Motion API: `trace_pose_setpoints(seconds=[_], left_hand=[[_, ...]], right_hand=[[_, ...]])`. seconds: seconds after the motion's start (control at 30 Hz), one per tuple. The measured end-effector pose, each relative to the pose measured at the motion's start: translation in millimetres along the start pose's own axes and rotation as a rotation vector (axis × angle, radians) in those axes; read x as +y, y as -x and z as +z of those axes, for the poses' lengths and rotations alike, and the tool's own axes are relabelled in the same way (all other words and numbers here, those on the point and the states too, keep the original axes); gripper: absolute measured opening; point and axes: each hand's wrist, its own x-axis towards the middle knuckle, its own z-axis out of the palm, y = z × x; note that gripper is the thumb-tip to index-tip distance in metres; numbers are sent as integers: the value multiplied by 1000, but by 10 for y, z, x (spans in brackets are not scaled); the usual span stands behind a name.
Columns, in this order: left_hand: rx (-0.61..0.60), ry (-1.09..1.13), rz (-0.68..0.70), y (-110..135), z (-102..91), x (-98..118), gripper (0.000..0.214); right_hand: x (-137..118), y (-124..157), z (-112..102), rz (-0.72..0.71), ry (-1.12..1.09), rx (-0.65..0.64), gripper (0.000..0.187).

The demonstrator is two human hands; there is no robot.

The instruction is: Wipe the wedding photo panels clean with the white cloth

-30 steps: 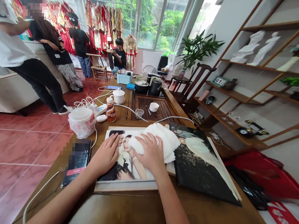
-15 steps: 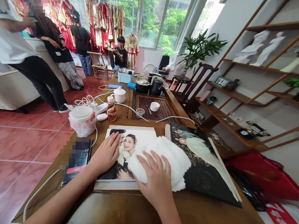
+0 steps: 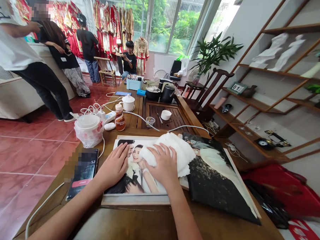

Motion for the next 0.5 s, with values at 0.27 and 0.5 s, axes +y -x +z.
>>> trace_pose_setpoints(seconds=[0.27,0.5], left_hand=[[1,3,1,-52,7,-5,50],[7,-1,3,-84,36,-11,50]], right_hand=[[-79,292,-121,-13,-16,-47,41],[-172,527,-256,-38,-25,-100,44]])
